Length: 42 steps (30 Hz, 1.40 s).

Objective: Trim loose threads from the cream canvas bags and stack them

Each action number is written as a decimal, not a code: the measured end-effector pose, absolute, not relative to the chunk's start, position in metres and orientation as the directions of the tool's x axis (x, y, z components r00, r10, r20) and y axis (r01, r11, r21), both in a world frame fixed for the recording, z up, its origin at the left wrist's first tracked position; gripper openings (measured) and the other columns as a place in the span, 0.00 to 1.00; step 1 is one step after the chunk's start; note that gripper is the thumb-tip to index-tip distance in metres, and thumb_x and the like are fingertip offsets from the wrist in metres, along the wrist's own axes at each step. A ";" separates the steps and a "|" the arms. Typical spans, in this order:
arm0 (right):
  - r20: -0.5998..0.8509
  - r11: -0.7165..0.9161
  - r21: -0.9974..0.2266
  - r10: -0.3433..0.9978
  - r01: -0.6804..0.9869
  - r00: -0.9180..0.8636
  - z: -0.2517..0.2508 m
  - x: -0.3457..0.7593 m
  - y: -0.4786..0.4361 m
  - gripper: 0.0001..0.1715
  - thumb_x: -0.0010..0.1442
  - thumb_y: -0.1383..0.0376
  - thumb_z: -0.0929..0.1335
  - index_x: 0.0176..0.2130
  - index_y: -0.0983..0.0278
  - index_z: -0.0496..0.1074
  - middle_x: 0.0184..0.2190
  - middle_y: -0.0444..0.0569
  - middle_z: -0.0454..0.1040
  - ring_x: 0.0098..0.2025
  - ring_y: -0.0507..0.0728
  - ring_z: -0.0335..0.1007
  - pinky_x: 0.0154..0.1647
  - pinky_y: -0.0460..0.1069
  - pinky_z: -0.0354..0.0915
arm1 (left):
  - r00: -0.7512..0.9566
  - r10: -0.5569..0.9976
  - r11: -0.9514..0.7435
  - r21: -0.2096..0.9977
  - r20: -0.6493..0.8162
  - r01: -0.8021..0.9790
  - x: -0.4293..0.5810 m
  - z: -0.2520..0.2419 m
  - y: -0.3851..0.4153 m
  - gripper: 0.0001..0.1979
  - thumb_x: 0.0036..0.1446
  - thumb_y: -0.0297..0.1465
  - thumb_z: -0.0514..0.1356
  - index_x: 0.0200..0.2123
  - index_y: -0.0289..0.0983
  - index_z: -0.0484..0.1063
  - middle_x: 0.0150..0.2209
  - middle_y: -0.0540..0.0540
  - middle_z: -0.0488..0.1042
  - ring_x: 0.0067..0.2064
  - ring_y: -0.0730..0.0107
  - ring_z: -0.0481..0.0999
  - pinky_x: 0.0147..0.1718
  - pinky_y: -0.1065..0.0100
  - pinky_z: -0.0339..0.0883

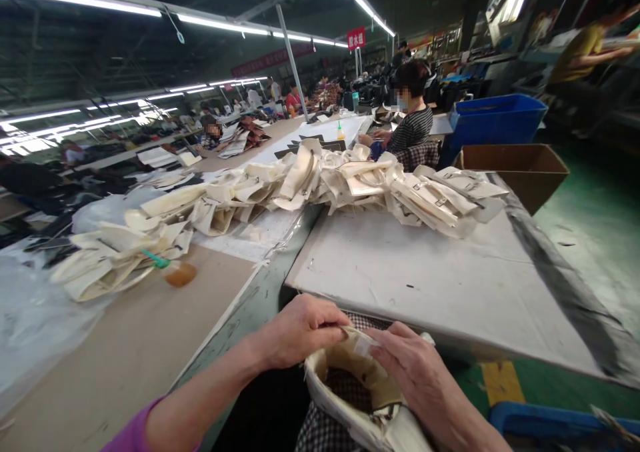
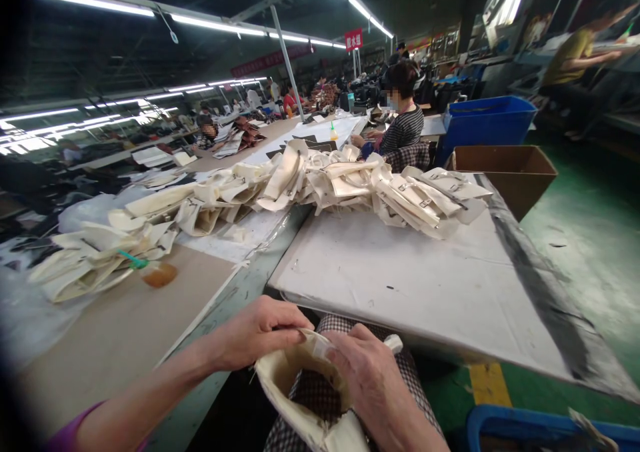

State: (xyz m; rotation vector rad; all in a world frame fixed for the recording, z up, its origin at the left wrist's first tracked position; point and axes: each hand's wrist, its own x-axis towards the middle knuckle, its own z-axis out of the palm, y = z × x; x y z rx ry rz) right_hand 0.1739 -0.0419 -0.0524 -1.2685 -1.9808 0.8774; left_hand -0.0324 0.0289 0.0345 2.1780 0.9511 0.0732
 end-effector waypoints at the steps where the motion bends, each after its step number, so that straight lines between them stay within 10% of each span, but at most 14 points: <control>1: 0.137 0.318 -0.805 0.921 0.501 -0.364 -0.051 0.176 -0.041 0.19 0.70 0.61 0.57 0.37 0.60 0.72 0.30 0.46 0.71 0.33 0.54 0.67 0.32 0.47 0.63 | 0.749 0.622 -0.464 0.663 -0.228 0.587 -0.034 0.034 0.032 0.11 0.60 0.27 0.56 0.42 0.36 0.78 0.38 0.48 0.79 0.39 0.71 0.75 0.39 0.75 0.64; 8: 0.066 0.324 -0.839 0.858 0.437 -0.509 -0.043 0.192 -0.028 0.16 0.69 0.63 0.60 0.35 0.60 0.74 0.29 0.43 0.68 0.35 0.52 0.66 0.36 0.45 0.62 | 0.893 0.376 -0.431 0.805 -0.250 0.407 -0.032 0.035 0.057 0.12 0.60 0.32 0.59 0.44 0.33 0.78 0.39 0.42 0.79 0.39 0.66 0.77 0.40 0.73 0.67; 16: -0.015 0.261 -0.895 0.793 0.361 -0.609 -0.042 0.206 -0.024 0.17 0.68 0.59 0.61 0.38 0.59 0.77 0.31 0.44 0.69 0.36 0.53 0.67 0.39 0.47 0.62 | 0.790 0.387 0.021 0.862 -0.475 0.507 -0.030 0.011 0.056 0.13 0.49 0.36 0.67 0.37 0.34 0.81 0.30 0.48 0.78 0.32 0.70 0.72 0.32 0.73 0.65; 22: 0.004 0.257 -0.875 0.850 0.410 -0.526 -0.045 0.202 -0.031 0.16 0.68 0.60 0.60 0.39 0.59 0.76 0.31 0.44 0.68 0.35 0.53 0.67 0.37 0.46 0.63 | 0.788 0.426 -0.160 0.820 -0.444 0.549 -0.025 0.029 0.047 0.13 0.54 0.35 0.63 0.41 0.33 0.79 0.31 0.50 0.76 0.31 0.73 0.71 0.31 0.76 0.62; 28: 0.056 0.321 -0.818 0.870 0.477 -0.489 -0.046 0.191 -0.033 0.19 0.69 0.59 0.59 0.36 0.61 0.75 0.29 0.44 0.68 0.33 0.53 0.66 0.34 0.47 0.61 | 0.778 0.575 -0.601 0.513 -0.254 0.612 -0.013 0.034 0.027 0.12 0.60 0.36 0.58 0.33 0.35 0.79 0.29 0.48 0.77 0.31 0.72 0.73 0.32 0.75 0.60; 35: 0.034 0.278 -0.867 0.861 0.414 -0.508 -0.048 0.196 -0.036 0.18 0.68 0.56 0.60 0.39 0.58 0.76 0.30 0.44 0.69 0.34 0.53 0.67 0.36 0.47 0.62 | 0.802 0.474 -0.503 0.636 -0.363 0.585 -0.016 0.044 0.029 0.14 0.62 0.34 0.56 0.40 0.32 0.79 0.32 0.47 0.80 0.31 0.72 0.75 0.31 0.77 0.62; 42: 0.051 0.302 -0.832 0.878 0.466 -0.476 -0.044 0.197 -0.049 0.17 0.70 0.60 0.57 0.42 0.58 0.72 0.34 0.45 0.70 0.36 0.53 0.67 0.37 0.47 0.62 | 0.675 0.648 -0.512 0.455 -0.353 0.729 -0.025 0.061 0.000 0.14 0.65 0.32 0.49 0.38 0.38 0.75 0.32 0.51 0.77 0.33 0.71 0.74 0.33 0.76 0.60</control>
